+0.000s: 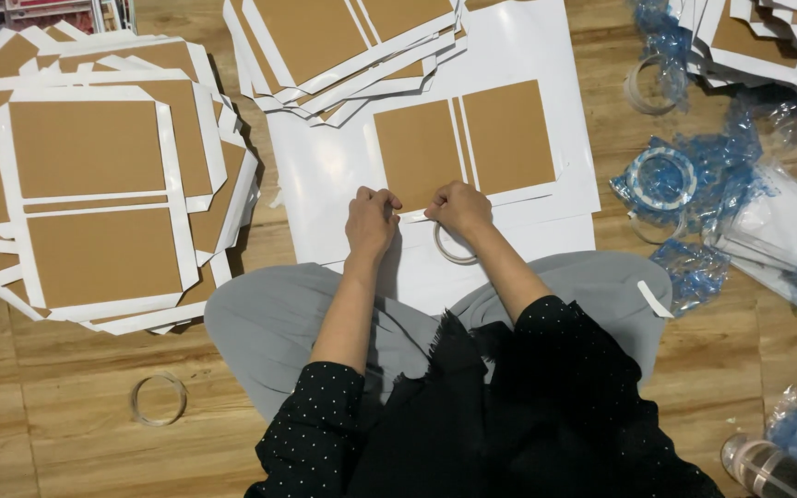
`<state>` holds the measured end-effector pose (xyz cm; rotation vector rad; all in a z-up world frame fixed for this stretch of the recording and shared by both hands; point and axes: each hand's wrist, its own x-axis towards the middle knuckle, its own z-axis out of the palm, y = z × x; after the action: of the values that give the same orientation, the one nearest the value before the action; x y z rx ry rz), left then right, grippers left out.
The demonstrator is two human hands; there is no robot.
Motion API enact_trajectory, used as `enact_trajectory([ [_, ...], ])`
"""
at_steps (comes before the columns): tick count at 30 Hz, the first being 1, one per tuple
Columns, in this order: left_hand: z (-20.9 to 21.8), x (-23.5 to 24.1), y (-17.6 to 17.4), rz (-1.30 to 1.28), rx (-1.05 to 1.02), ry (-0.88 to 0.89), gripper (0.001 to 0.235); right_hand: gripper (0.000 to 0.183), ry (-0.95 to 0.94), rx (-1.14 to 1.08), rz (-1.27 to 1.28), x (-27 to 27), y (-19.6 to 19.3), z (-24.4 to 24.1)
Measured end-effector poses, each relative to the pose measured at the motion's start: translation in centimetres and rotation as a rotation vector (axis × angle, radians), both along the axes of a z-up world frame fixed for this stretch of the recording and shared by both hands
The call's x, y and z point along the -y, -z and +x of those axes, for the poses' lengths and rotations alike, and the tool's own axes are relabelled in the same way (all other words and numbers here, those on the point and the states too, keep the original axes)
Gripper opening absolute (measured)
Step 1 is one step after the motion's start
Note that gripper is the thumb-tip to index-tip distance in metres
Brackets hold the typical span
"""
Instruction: Applying double-sided tape to pre-cut cardboard pieces for assembly
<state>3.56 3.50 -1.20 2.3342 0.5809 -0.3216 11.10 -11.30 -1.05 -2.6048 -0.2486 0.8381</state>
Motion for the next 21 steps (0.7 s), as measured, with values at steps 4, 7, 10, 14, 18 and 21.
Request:
enact_trajectory([
  [4, 0.0, -0.1, 0.2, -0.003, -0.002, -0.005, 0.014, 0.009, 0.003, -0.009, 0.003, -0.2, -0.9, -0.2],
  [7, -0.2, -0.1, 0.3, -0.011, 0.023, 0.009, 0.015, 0.01, 0.012, -0.002, 0.004, -0.3, -0.9, -0.4],
  [10, -0.1, -0.2, 0.6, -0.014, 0.029, 0.024, 0.016, 0.01, 0.053, 0.011, 0.006, -0.3, -0.8, -0.4],
  [14, 0.6, -0.1, 0.3, 0.013, -0.034, 0.048, 0.018, 0.011, 0.049, -0.01, 0.001, -0.2, -1.4, -0.2],
  [18, 0.5, 0.0, 0.1, 0.011, -0.069, 0.018, 0.017, 0.008, 0.048, -0.002, 0.072, 0.0, -0.7, -0.5],
  [21, 0.5, 0.1, -0.4, 0.007, -0.076, 0.025, 0.018, 0.009, 0.044, -0.009, 0.049, 0.1, 0.1, -0.4],
])
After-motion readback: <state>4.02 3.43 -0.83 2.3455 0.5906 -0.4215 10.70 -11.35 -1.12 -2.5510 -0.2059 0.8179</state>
